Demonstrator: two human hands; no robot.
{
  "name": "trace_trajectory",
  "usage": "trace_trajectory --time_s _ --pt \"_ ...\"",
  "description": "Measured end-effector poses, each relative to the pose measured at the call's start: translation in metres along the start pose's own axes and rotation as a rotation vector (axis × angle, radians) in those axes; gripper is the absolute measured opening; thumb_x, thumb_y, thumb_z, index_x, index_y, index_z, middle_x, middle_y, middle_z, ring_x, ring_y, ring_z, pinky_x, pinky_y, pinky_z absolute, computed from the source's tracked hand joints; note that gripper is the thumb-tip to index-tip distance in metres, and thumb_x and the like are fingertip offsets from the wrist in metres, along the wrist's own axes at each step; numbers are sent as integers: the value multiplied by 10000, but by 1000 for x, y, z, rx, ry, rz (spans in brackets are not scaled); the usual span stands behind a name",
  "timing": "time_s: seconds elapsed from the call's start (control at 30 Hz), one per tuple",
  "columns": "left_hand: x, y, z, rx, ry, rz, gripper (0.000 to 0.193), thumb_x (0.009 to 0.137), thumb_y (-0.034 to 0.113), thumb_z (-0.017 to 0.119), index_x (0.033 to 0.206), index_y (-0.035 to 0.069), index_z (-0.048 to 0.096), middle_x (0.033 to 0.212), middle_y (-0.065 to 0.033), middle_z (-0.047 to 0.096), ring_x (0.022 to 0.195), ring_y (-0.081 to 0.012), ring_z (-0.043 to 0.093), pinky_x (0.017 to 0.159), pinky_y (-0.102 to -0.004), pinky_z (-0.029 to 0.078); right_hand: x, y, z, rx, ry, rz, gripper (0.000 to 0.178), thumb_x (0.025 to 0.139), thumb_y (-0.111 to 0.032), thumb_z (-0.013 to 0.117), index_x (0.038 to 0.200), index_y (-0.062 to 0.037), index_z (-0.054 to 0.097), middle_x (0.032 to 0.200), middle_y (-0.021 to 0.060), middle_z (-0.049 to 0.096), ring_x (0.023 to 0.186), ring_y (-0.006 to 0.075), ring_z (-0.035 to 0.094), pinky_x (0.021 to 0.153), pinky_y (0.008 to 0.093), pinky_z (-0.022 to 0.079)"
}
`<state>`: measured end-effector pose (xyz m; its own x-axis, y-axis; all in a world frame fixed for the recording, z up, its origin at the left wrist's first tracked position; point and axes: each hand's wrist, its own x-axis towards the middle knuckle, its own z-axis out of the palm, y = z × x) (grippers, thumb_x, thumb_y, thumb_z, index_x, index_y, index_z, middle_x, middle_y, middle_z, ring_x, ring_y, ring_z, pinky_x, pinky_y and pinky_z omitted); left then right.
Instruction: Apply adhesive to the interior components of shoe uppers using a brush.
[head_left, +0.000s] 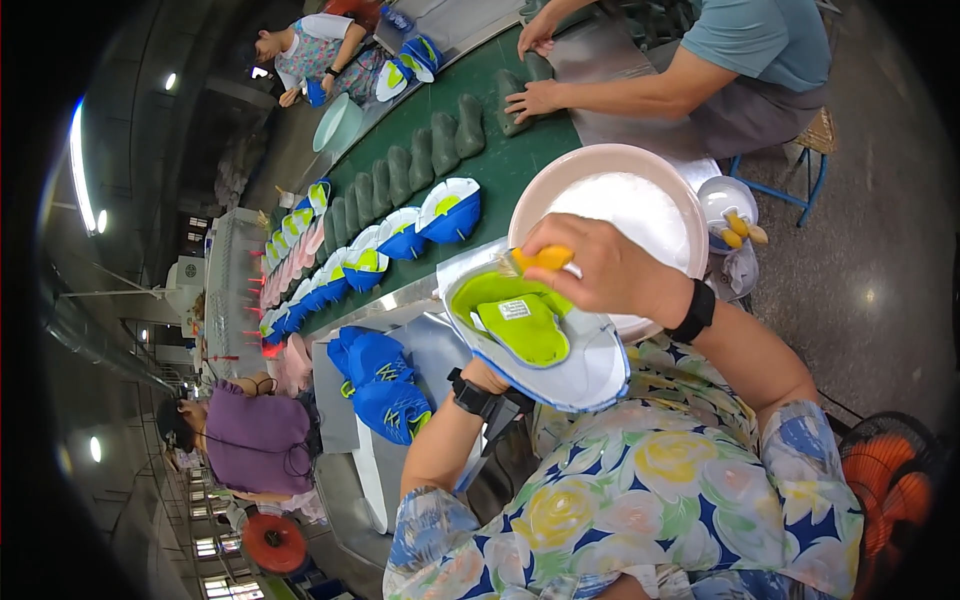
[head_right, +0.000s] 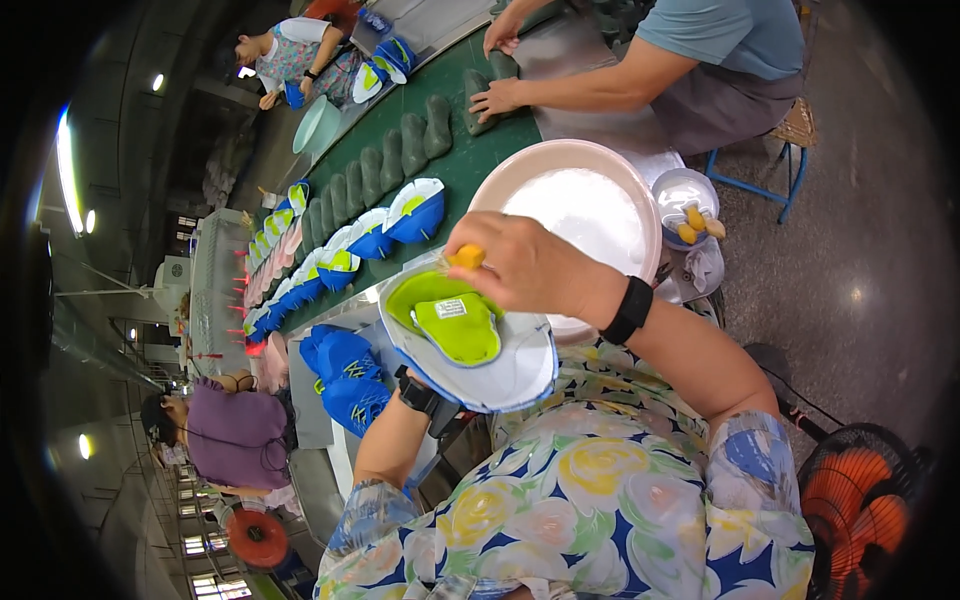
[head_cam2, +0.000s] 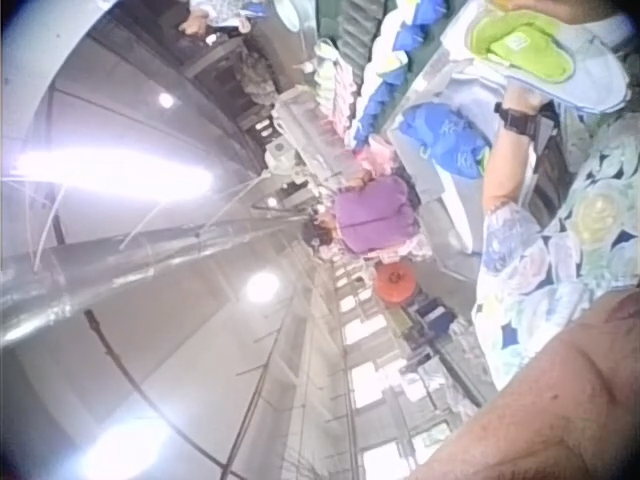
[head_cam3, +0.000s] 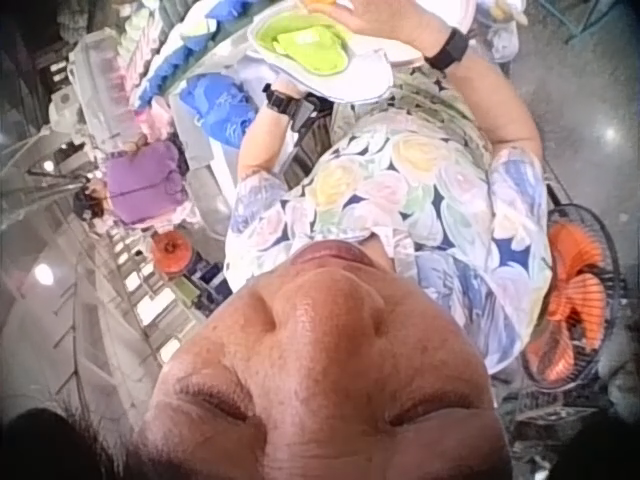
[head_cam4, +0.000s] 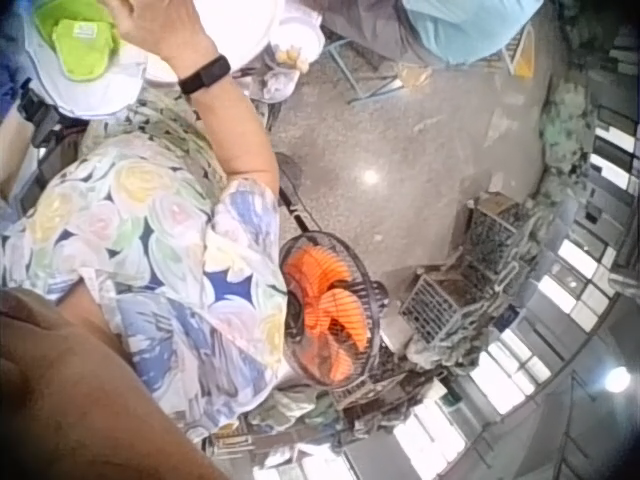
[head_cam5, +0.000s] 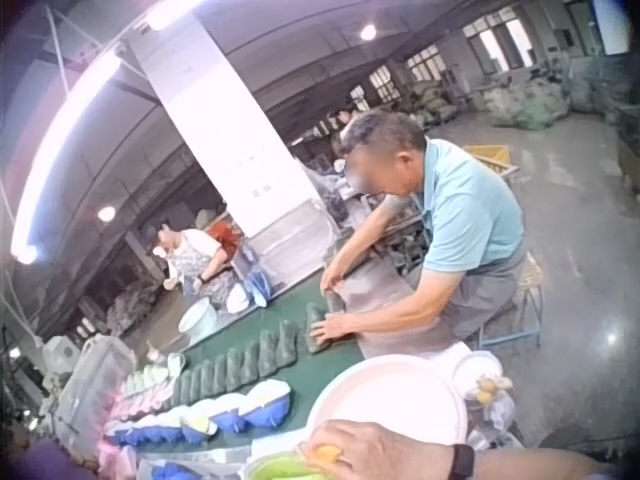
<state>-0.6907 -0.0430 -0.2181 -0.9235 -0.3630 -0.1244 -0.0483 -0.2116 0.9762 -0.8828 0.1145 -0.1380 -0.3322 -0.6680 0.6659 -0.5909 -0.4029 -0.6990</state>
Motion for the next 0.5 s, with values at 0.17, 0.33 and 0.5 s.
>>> trace_trajectory --time_s 0.17,0.33,0.5 --pt "-1 1 -8 -168 -23 -48 436 1013 209 537 1416 61 461 1302 -112 601 1178 -242 598 1004 -414 513 0 11 0 18 9 211 188 856 -116 726 963 -29 598 881 145 684 813 308 688 735 348 536" --pt "-8 11 -27 -340 -48 -88 436 1010 204 541 1415 62 462 1301 -111 601 1184 -243 595 1005 -417 512 -3 18 0 66 -100 467 176 861 -143 716 918 -13 611 784 115 680 667 197 655 623 291 504" --pt "-31 21 -49 -515 -68 -115 437 1007 199 546 1414 64 463 1300 -110 601 1191 -244 592 1006 -419 511 -12 29 -11 125 -176 604 208 871 -173 678 923 8 592 758 163 653 693 292 657 662 348 514"
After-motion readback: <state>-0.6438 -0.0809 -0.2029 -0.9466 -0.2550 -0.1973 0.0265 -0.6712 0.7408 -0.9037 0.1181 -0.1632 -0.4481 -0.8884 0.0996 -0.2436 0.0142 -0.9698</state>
